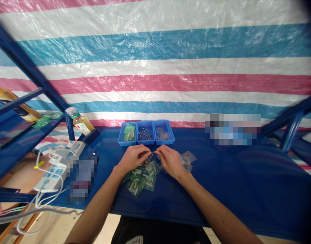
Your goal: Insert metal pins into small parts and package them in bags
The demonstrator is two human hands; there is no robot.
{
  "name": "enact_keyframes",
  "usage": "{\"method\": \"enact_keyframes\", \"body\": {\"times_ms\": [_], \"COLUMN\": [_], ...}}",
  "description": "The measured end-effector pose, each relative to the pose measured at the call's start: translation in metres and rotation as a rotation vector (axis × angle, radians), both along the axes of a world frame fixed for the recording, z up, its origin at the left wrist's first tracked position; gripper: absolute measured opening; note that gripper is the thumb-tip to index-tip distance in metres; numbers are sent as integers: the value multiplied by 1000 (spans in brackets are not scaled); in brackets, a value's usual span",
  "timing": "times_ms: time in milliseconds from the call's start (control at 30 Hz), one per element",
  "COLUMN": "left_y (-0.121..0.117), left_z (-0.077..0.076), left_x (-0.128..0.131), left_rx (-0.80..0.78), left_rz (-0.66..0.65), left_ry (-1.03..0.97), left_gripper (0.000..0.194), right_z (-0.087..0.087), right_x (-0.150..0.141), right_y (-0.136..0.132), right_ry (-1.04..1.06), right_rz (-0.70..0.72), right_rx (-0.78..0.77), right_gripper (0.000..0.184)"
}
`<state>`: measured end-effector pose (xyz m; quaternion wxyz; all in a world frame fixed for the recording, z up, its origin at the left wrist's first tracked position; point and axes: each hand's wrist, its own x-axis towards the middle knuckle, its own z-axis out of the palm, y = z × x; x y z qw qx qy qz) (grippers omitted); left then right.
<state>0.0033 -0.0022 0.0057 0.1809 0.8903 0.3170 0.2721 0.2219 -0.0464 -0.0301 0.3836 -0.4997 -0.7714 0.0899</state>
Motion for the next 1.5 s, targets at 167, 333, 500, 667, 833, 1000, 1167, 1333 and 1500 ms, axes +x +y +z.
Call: {"method": "enact_keyframes", "body": {"times_ms": [167,333,500,667,833,1000,1167,1333,1500], "left_y": [1,3,3,3,11,20,20,18,17], "left_z": [0,-1,1,0,-11,-20,-19,-19,-20], "left_x": [-2,-2,-2,-1,-5,-12,-11,-8,-8], "left_rx": [-15,-23,-25,-11,37,67,13,-84,-71], "left_rz": [22,58,60,70,306,538,634,624,497], "left_ry": [-3,-32,-35,-41,-144,-233,-133,-42,-43], "left_gripper": [22,25,24,23,22,24,21,26,25], "right_z": [0,0,-1,-7,-10,-8,-8,-7,-11], "right_x": [1,1,0,1,1,-2,-4,-3,-2], "right_y": [0,1,0,2,4,2,2,2,6], "right_ry": [23,40,40,66,68,50,31,16,-87], "right_rz": [5,4,-1,-34,-46,-22,-9,8,39], "right_rx": [-10,-6,-6,0,-12,-27,-51,-62,-45], "right_gripper": [23,19,17,11,21,19,19,19,18]}}
